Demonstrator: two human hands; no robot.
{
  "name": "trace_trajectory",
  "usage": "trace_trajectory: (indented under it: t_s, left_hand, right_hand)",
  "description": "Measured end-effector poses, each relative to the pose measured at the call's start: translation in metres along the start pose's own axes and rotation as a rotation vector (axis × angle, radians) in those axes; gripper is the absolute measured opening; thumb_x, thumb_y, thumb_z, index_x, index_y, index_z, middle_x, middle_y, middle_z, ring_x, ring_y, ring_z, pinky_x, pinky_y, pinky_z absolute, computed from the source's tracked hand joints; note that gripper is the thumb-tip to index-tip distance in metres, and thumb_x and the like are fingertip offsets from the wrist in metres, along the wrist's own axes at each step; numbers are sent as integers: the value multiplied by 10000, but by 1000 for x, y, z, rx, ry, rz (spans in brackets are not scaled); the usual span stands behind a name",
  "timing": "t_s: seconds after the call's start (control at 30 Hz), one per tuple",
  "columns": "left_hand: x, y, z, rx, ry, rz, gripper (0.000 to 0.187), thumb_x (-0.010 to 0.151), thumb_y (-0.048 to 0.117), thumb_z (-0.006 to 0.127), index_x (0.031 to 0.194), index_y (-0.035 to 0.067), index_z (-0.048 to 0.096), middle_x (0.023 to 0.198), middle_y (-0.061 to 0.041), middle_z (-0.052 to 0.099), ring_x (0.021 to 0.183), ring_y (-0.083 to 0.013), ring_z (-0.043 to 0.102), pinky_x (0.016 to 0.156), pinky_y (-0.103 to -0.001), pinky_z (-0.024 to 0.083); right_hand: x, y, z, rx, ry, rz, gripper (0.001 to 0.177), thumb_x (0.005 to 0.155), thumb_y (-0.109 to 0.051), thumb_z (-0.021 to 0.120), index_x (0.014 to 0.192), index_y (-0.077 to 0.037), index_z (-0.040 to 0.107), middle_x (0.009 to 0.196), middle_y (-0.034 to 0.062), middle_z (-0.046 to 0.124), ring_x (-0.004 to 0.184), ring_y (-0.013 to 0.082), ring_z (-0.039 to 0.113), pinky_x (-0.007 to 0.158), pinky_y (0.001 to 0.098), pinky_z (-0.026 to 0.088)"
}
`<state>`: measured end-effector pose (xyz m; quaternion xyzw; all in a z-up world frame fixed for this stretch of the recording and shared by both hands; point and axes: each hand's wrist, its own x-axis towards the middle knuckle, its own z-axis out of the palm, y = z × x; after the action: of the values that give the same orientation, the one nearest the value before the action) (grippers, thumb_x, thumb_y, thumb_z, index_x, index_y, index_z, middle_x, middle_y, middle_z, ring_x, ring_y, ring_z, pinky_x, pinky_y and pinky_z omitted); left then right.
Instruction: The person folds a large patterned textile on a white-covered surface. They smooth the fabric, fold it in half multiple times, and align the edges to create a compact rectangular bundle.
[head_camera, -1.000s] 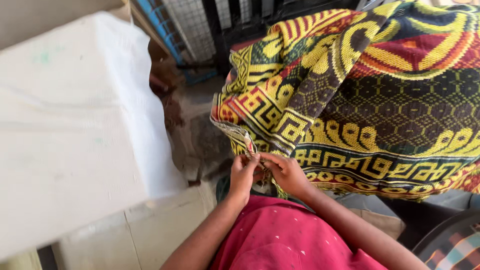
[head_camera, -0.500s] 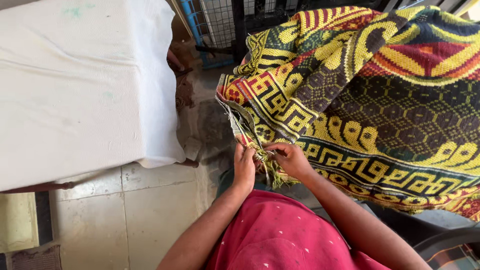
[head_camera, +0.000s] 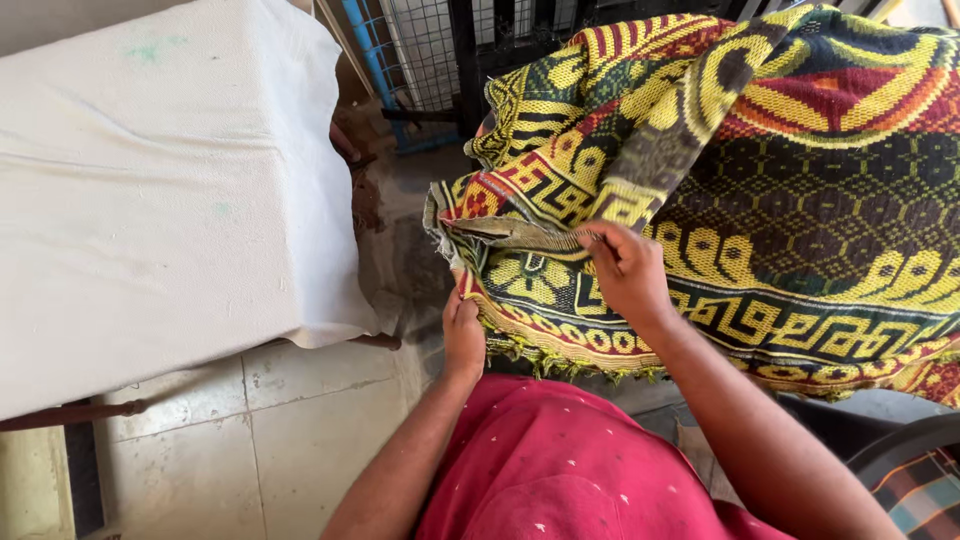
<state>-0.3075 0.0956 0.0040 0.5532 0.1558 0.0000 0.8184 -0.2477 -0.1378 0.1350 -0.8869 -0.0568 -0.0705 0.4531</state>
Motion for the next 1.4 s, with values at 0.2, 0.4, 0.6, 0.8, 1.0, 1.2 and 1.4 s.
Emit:
trace_trajectory:
  t_s: [0.2, 0.4, 0.6, 0.8, 1.0, 1.2, 1.4]
  left_hand:
    - [-6, 33, -9, 468, -111, 101, 246, 1054, 260, 558, 1028, 16, 550, 867, -65, 533, 790, -156, 480, 730, -353, 452]
    - [-14, 53, -27, 246, -142, 138, 148, 1078, 170, 594, 1022, 55, 520, 823, 15, 462, 717, -78, 384, 622, -262, 364]
    - [-1, 51, -34, 3, -175, -109, 74, 1059, 120, 581, 1061, 77, 520, 792, 38, 476, 661, -32, 398, 547, -211, 334]
    - [11, 50, -24, -120, -287, -174, 167, 1043, 42, 519, 1209, 58, 516, 939, 21, 588, 789, -53, 533, 670, -234, 476]
    - [19, 32, -24, -5, -361, -175, 332, 1024, -42, 506, 1350, 17, 531, 1081, -19, 632, 886, -51, 544, 744, -231, 474]
    - [27, 20, -29, -30, -348, -305, 375, 970, 10, 509, 1342, -1, 555, 1074, -28, 624, 884, -91, 538, 749, -257, 456]
    - [25, 35, -39, -376, -340, -496, 362, 983, 238, 461, 1257, 27, 570, 1011, -70, 681, 919, -160, 675, 812, -322, 598]
  right_hand:
    - [26, -99, 15, 47, 101, -260, 135, 995, -16, 675, 1115, -56, 722, 865, 99, 751, 646, 132, 678, 566, 288, 500]
    - [19, -127, 67, 32, -119, -308, 219, 961, -18, 653, 1166, -55, 720, 941, 122, 760, 749, 238, 721, 658, 345, 554]
    - [-7, -87, 92, 80, -252, -254, 256, 964, -30, 644, 1197, -86, 735, 997, 97, 782, 754, 167, 738, 638, 312, 570]
    - [-19, -71, 89, 54, -242, 110, 268, 971, -58, 668, 1223, -94, 748, 869, 68, 795, 568, 82, 537, 519, 284, 453]
    - [-22, -53, 97, 196, -204, 192, 357, 889, -142, 800, 1225, -58, 714, 807, 3, 713, 673, 0, 568, 578, 200, 484]
    - [-20, -35, 113, 267, -177, 511, 295, 884, -185, 785, 1143, -44, 770, 714, -56, 668, 608, 12, 513, 519, 214, 404]
    - [-24, -33, 113, 197, -252, 464, 381, 821, -202, 838, 1155, -39, 754, 667, -63, 597, 574, 9, 456, 478, 209, 356]
